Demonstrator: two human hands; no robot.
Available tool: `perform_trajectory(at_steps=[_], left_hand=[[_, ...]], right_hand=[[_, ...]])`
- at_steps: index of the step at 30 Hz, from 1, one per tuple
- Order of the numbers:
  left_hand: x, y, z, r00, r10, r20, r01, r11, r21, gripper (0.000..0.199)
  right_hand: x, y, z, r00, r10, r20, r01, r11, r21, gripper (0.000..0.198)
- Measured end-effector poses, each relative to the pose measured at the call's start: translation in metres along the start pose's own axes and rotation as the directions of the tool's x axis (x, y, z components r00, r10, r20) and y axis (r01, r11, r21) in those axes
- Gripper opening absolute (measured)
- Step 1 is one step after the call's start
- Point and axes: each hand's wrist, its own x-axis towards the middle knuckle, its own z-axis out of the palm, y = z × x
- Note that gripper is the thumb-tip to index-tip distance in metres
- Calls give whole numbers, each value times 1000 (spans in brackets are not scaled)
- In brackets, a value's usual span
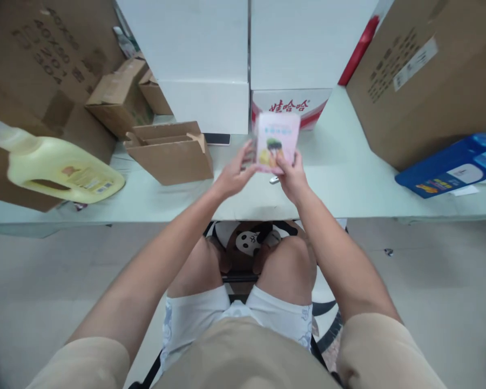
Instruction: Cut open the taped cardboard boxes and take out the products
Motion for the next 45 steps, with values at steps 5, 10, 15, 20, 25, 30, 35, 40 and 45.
perform_trajectory(at_steps=[5,10,15,20,25,30,35,40,45], left_hand=[[-28,-85,-15,968,-179,177,79,884,461,55],[-52,-138,-19,967,-252,46,188,821,539,53],[-61,-154,-7,975,-220,42,116,658,744,55],[-61,-162,-9,982,-175,70,29,506,862,55],[-63,-166,-9,984,-157,83,2,474,880,54],[-63,-165,-6,980,-185,72,27,482,876,55],[-63,-161,-2,978,-200,65,50,521,852,56],[-65,-157,-2,976,-208,63,64,553,831,57],[-66,-154,-1,969,-240,52,99,576,811,58]], right_hand=[[-1,23,-104,815,249,-523,-268,963,41,31],[57,-2,-172,646,207,-735,-420,900,-115,14],[121,-1,-200,594,212,-776,-547,814,-196,15],[185,16,-205,576,238,-782,-597,776,-203,29],[225,29,-186,679,236,-695,-489,852,-187,15],[216,40,-147,798,207,-566,-429,854,-293,6],[187,41,-61,921,152,-358,-312,837,-449,13],[149,26,96,963,233,134,-88,745,-661,42],[141,24,223,878,421,226,-103,628,-771,58]])
